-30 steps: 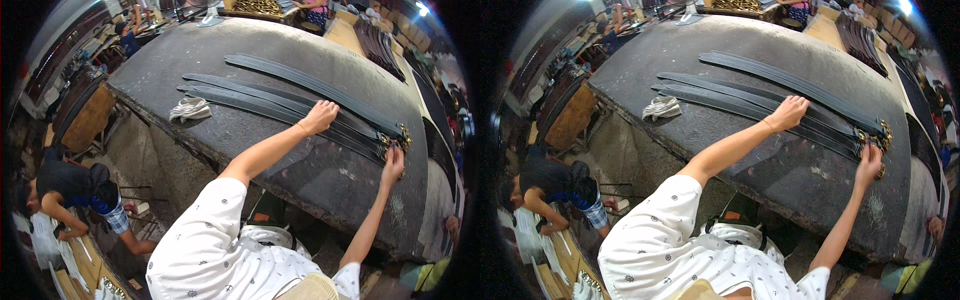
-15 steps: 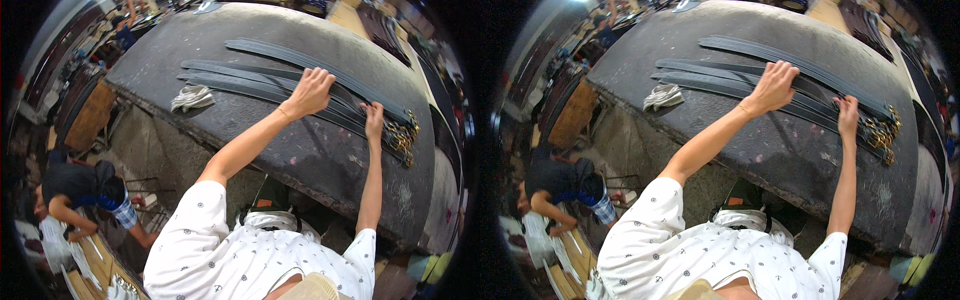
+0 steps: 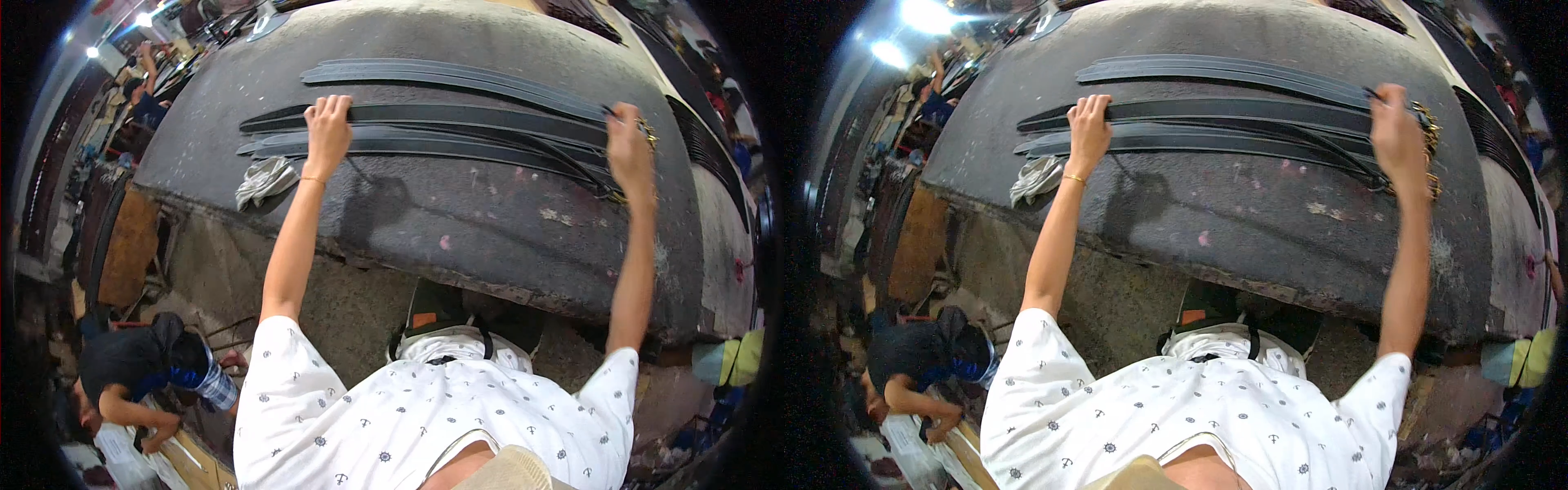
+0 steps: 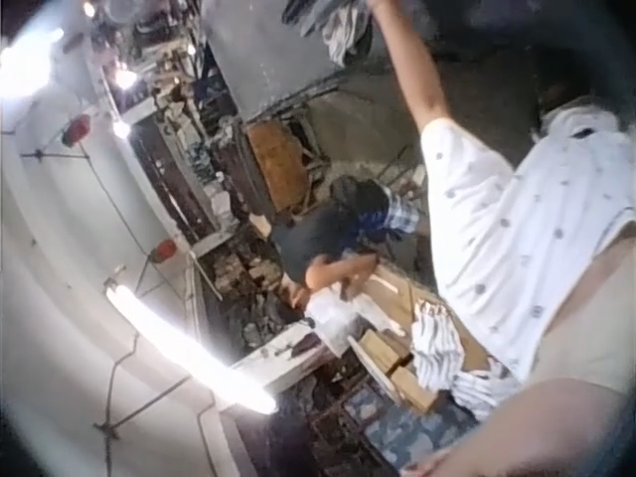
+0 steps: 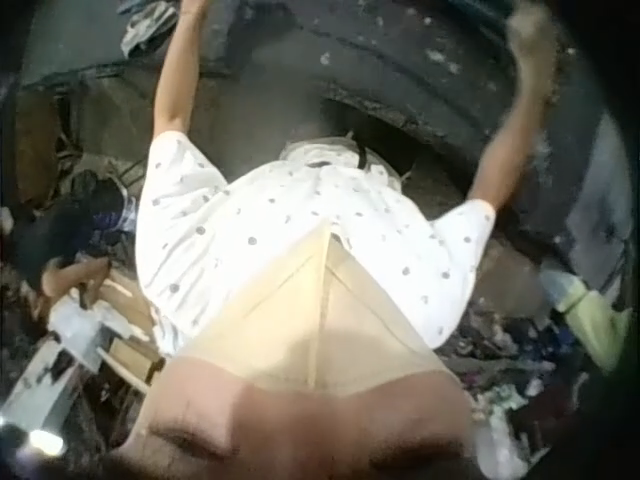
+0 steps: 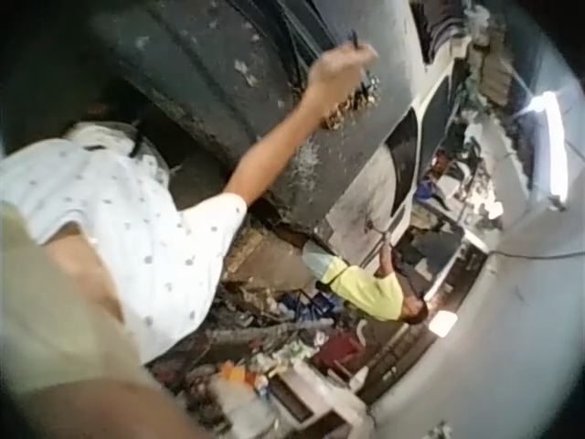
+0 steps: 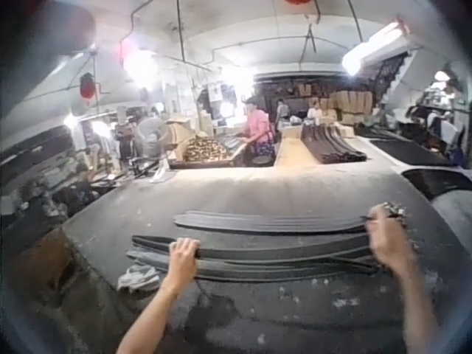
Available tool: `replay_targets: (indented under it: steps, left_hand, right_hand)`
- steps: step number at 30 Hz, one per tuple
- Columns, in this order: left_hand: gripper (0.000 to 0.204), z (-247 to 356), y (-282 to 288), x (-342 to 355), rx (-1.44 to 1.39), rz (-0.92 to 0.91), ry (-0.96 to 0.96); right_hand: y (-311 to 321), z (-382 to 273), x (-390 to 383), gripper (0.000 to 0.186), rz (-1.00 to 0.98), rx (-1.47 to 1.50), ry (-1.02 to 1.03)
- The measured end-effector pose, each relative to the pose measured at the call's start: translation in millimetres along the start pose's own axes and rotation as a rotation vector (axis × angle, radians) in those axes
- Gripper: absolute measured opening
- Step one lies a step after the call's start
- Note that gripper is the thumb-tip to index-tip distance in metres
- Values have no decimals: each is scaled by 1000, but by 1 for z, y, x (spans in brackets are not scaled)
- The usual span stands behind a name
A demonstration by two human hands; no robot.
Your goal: Applying finish to leather belts and cleaning the buckles.
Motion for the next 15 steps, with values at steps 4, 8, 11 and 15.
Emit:
replay_targets:
  steps: [4,8,11,15]
  left_hand:
    - [38,-94,-17,-29,203,-44,225]
    - [34,-183,23,-54,491,-86,338]
    - [32,-216,57,-66,489,-152,309]
    - [34,-230,33,-82,510,-364,305]
  right_hand:
    - [76,39,-55,30,-78,-233,-187]
    - [89,61,-118,29,-155,-249,-302]
    - [80,51,-166,27,-195,-202,-451]
    - [42,37,-204,23,-304,-198,-486]
Point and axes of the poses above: each hand's wrist, its own x-axis towards the middle knuckle, its own y-axis out of the back of the hand, z = x × y, the point moved 3 cm from there along x, towards the middle knuckle, and after that the axes turned 3 degrees about x, right-handed, at the moved point
